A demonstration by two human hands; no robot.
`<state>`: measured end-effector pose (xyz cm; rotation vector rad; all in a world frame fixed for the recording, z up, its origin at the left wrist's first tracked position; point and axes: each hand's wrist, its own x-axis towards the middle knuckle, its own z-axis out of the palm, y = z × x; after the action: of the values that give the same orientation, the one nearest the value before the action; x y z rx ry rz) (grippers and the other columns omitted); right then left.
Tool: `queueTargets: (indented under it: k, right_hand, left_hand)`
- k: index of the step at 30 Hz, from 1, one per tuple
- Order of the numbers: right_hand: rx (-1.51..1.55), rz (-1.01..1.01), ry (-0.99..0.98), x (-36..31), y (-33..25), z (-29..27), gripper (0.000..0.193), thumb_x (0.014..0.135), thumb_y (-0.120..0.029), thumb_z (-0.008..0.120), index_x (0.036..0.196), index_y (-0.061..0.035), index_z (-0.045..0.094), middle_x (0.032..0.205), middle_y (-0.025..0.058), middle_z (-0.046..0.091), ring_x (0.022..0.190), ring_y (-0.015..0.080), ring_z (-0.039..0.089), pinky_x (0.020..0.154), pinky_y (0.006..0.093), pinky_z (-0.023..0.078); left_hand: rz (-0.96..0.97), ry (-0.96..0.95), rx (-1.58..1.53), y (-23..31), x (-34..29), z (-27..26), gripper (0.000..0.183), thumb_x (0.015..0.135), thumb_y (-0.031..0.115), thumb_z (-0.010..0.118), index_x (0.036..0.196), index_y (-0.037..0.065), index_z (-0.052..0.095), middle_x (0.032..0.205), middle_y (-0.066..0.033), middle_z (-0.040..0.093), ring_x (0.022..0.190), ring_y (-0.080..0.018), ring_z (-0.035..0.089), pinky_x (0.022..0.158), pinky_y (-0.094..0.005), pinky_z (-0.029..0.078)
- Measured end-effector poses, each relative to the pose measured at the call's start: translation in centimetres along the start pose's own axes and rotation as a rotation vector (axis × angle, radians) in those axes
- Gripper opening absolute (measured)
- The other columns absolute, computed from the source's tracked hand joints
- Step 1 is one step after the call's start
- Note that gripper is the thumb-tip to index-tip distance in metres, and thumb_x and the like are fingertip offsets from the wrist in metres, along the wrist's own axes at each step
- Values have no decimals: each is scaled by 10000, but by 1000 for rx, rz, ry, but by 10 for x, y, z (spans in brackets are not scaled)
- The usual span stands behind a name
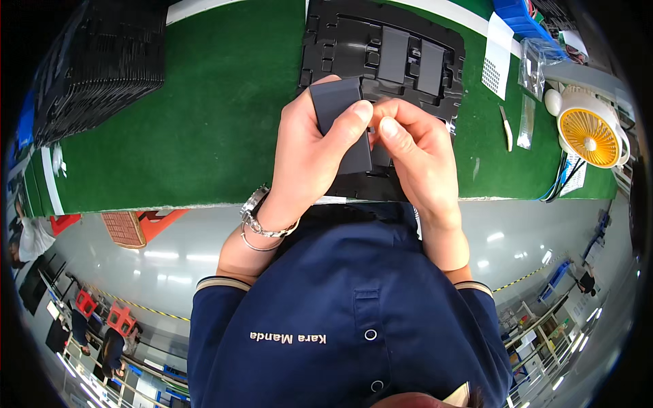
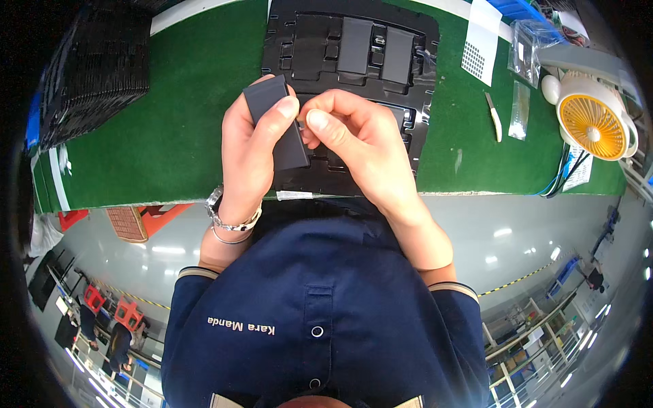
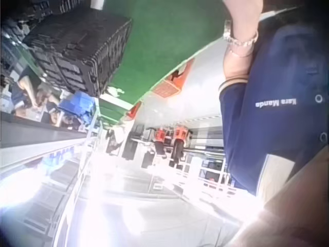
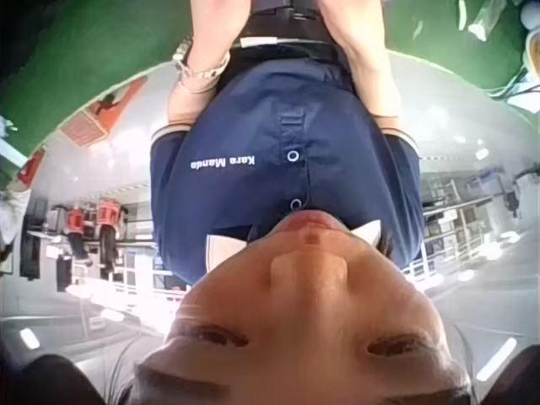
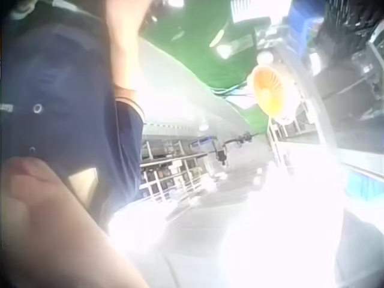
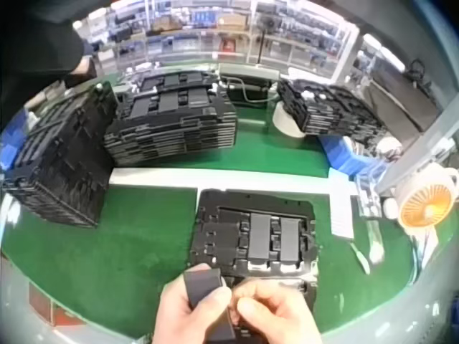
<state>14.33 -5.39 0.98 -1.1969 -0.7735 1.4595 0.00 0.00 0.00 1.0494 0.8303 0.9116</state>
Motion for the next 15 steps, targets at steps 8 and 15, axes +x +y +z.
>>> queueTargets:
  k: [8,15]
  right_hand:
    - [-106,-16,3,-2,-3,0,165,953,-148,619,895,7,618,785,-6,611,750,46,547,676,200,441]
    - [-49,-53,-11,-1,2,-1,171,954,-152,615,880,1,616,772,1,607,721,60,552,658,212,449]
  left_hand:
    - [35,-8,40,-2,-1,1,181,902,135,639,804,-1,570,725,6,555,634,-55,545,548,-224,454]
    - [22,-59,-20,0,0,1,205,923,165,627,799,14,566,729,7,559,627,-59,542,555,-225,449]
